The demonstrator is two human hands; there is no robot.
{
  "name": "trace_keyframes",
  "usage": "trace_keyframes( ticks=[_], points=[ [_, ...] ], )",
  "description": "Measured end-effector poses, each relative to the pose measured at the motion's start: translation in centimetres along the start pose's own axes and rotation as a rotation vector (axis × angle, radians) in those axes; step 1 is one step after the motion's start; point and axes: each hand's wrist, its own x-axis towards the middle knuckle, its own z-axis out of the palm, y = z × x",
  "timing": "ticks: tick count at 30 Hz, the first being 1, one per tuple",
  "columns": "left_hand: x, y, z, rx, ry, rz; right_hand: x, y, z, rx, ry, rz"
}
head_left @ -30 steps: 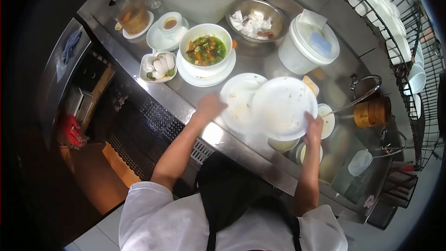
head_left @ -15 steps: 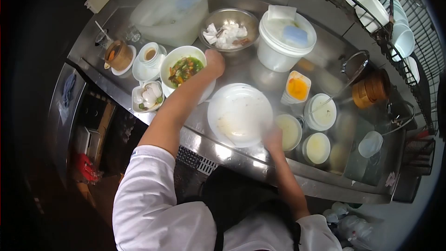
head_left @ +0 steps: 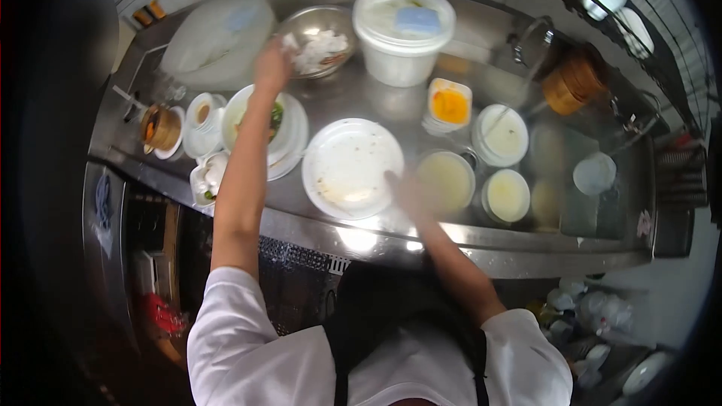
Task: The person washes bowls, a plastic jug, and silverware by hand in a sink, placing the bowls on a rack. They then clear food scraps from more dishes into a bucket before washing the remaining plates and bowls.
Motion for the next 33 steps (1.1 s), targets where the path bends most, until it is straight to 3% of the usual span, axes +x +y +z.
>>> trace_keyframes(
  ticks=[4, 5, 8, 14, 15, 16, 18, 23, 27, 29, 31, 33],
  points=[
    [-9.7, 4.1, -1.7, -0.206, -0.390, -0.109, -0.9, -0.9, 1.0, 0.430, 0.162, 0.104],
    [-12.8, 4.4, -1.2, -0.188, -0.384, -0.070, -0.6, -0.7, 1.2, 0.568, 0.199, 0.099],
    [-20.2, 4.8, -0.2, -0.028, -0.266, 0.017, 0.1, -3.2, -3.2, 0.773, -0.251, 0.305],
    [-23.4, 7.0, -0.7, 0.034, -0.232, -0.127, 0.0, -2.1, -6.9, 0.728, -0.085, 0.374],
    [-23.7, 7.4, -0.8, 0.147, -0.294, -0.063, -0.1, 0.3, -7.1, 0.899, -0.058, 0.305],
    [-23.2, 9.2, -1.2, 0.062, -0.320, -0.088, 0.7, 3.5, -7.0, 1.005, -0.101, 0.385],
    [-22.3, 13.2, -2.0, -0.115, -0.370, -0.141, 0.2, 2.8, -12.5, 1.020, 0.056, 0.447],
    [-22.3, 17.6, 4.7, -0.435, -0.438, -0.275, 2.6, 10.9, -19.3, 1.149, 0.340, 0.373],
    [-21.7, 27.1, 11.1, -1.081, -0.823, -0.628, 5.2, 16.3, -22.6, 1.290, 0.485, 0.255],
    [-20.9, 32.5, 14.1, -1.121, -0.993, -0.785, 6.4, 17.7, -23.5, 1.315, 0.524, 0.304],
    [-21.3, 34.7, 19.5, -1.409, -1.082, -1.002, 7.5, 18.6, -24.4, 1.320, 0.559, 0.307],
    [-21.1, 36.9, 22.5, -1.676, -1.025, -1.041, 8.1, 19.8, -25.4, 1.283, 0.571, 0.288]
  ],
)
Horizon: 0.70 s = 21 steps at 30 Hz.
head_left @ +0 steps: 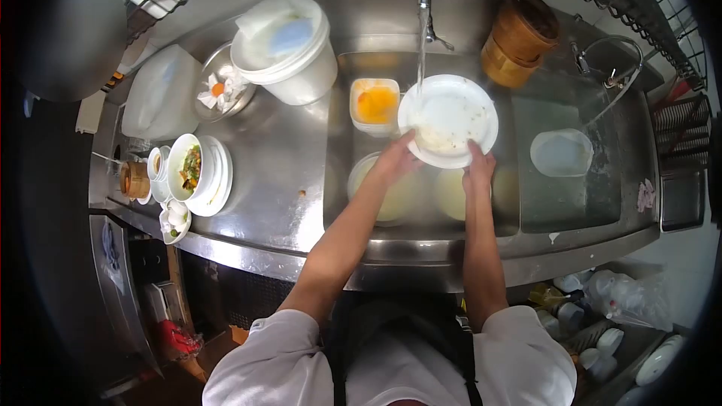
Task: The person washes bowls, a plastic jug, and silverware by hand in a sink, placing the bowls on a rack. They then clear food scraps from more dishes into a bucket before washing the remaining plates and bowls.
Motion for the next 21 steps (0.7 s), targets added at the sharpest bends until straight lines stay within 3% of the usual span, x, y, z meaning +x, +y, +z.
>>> trace_keyframes(
  ticks=[1, 5, 7, 8, 11, 14, 17, 18, 20, 21],
  points=[
    [1.0, -0.4, 0.5, -0.114, -0.049, 0.027, 0.5, -0.3, -0.3, -0.018, -0.001, -0.013],
    [4.0, -0.6, -1.9, 0.085, 0.386, 0.196, 2.2, -1.7, -1.4, -0.165, -0.107, 0.006],
    [1.6, 1.2, -1.2, 0.170, 0.417, 0.137, 2.9, -2.2, -1.5, -0.215, -0.226, 0.071],
    [1.3, 1.2, -2.1, 0.004, 0.225, 0.083, 3.6, -1.9, -1.5, -0.198, -0.281, 0.137],
    [-0.7, 0.8, -4.1, 0.079, 0.235, -0.014, 6.5, 1.7, -1.7, -0.235, -0.362, 0.421],
    [-2.4, 0.0, -4.6, 0.212, 0.511, 0.117, 8.3, 7.6, -2.4, -0.298, -0.367, 0.652],
    [-4.1, -1.2, -6.4, 0.312, 0.666, 0.209, 9.1, 12.0, -2.5, -0.223, -0.050, 0.543],
    [-4.7, -1.6, -7.0, 0.331, 0.700, 0.232, 10.5, 11.9, -3.1, -0.561, 0.119, 0.567],
    [-6.2, -1.5, -7.5, 0.353, 0.758, 0.236, 15.6, 14.7, -6.9, -0.490, 0.192, 0.571],
    [-6.9, -1.4, -7.8, 0.368, 0.787, 0.238, 16.3, 14.9, -7.1, -0.320, 0.156, 0.426]
  ],
)
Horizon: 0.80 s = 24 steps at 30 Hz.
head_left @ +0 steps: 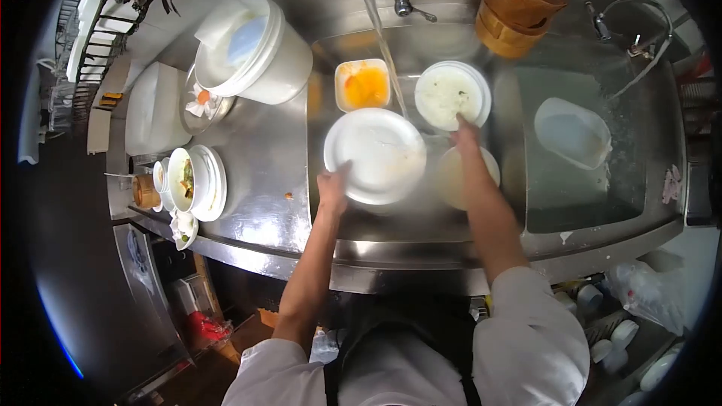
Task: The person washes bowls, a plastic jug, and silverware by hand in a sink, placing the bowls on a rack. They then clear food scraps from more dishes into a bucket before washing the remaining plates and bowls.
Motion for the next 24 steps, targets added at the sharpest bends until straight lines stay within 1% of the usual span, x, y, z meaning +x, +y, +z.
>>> trace_keyframes(
  ticks=[1, 2, 4, 7, 9, 10, 11, 12, 14, 15, 16, 18, 19, 22, 23, 24],
  points=[
    [-0.1, -0.3, -0.9, 0.008, 0.002, -0.038, -1.5, -1.8, 0.5, -0.026, 0.028, 0.061],
    [-0.6, -0.2, -1.3, -0.010, 0.011, -0.043, -0.3, -1.9, 0.6, -0.026, -0.036, 0.111],
    [-1.7, -0.1, -1.1, -0.069, 0.025, -0.049, 0.4, -2.5, 1.5, -0.035, 0.071, 0.148],
    [-2.9, -0.4, -0.1, -0.096, 0.050, -0.081, -0.5, -3.1, 2.5, 0.468, -0.081, 0.124],
    [-2.7, -0.7, 0.4, -0.055, 0.048, -0.083, -0.8, -3.4, 2.9, 0.496, -0.230, 0.070],
    [-3.0, -0.4, 1.3, -0.086, 0.038, -0.079, -1.5, -3.8, 2.5, 0.505, -0.292, 0.043],
    [-3.3, 0.0, 2.2, -0.117, 0.018, -0.100, -1.9, -4.3, 2.6, 0.431, -0.244, 0.004],
    [-3.4, 0.3, 3.2, -0.151, -0.004, -0.120, -2.1, -5.3, 2.4, 0.489, -0.279, 0.041],
    [-2.4, -0.5, 4.6, -0.097, -0.056, -0.162, -2.5, -6.6, 2.2, 0.605, -0.347, 0.126],
    [-1.4, -1.8, 5.5, -0.088, -0.050, -0.093, -2.9, -7.1, 2.2, 0.584, -0.313, 0.138],
    [0.2, -3.6, 6.2, -0.060, -0.068, -0.052, -3.5, -7.5, 2.0, 0.558, -0.333, 0.110],
    [0.2, -3.2, 9.1, -0.061, -0.074, -0.070, -4.8, -8.1, 1.0, 0.500, -0.371, 0.051],
    [1.0, -3.9, 10.2, -0.091, -0.082, -0.076, -6.6, -9.3, 0.5, 0.457, -0.339, 0.050],
    [5.4, -8.3, 13.6, -0.186, -0.105, -0.088, -8.4, -10.1, -1.9, 0.320, -0.396, 0.037],
    [7.1, -10.0, 14.9, -0.214, -0.107, -0.089, -9.7, -10.6, -2.6, 0.288, -0.426, 0.069],
    [8.1, -10.7, 16.4, -0.244, -0.112, -0.086, -10.6, -10.6, -3.1, 0.278, -0.406, 0.077]
  ],
)
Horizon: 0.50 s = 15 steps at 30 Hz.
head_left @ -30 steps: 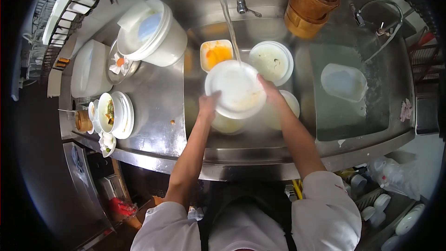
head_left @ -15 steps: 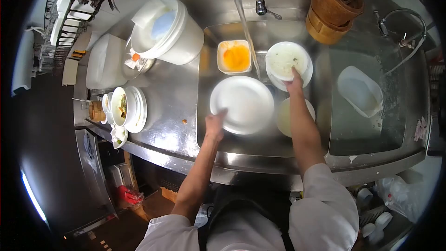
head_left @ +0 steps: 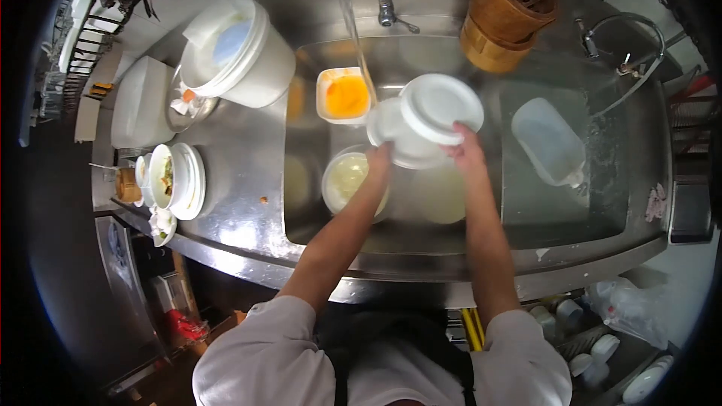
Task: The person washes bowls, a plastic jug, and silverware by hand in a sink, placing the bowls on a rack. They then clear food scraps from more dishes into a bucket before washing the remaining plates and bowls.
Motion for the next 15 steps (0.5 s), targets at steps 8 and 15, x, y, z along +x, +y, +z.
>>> trace_keyframes(
  ticks=[8, 15],
  points=[
    [4.7, 3.4, 2.9, 0.012, -0.662, -0.357, -1.8, 2.1, -2.5, -0.116, 0.110, 0.020],
    [-3.9, 9.9, -6.3, 0.127, -0.633, -0.183, 5.2, 6.2, -5.7, 0.040, 0.056, -0.075]
  ],
)
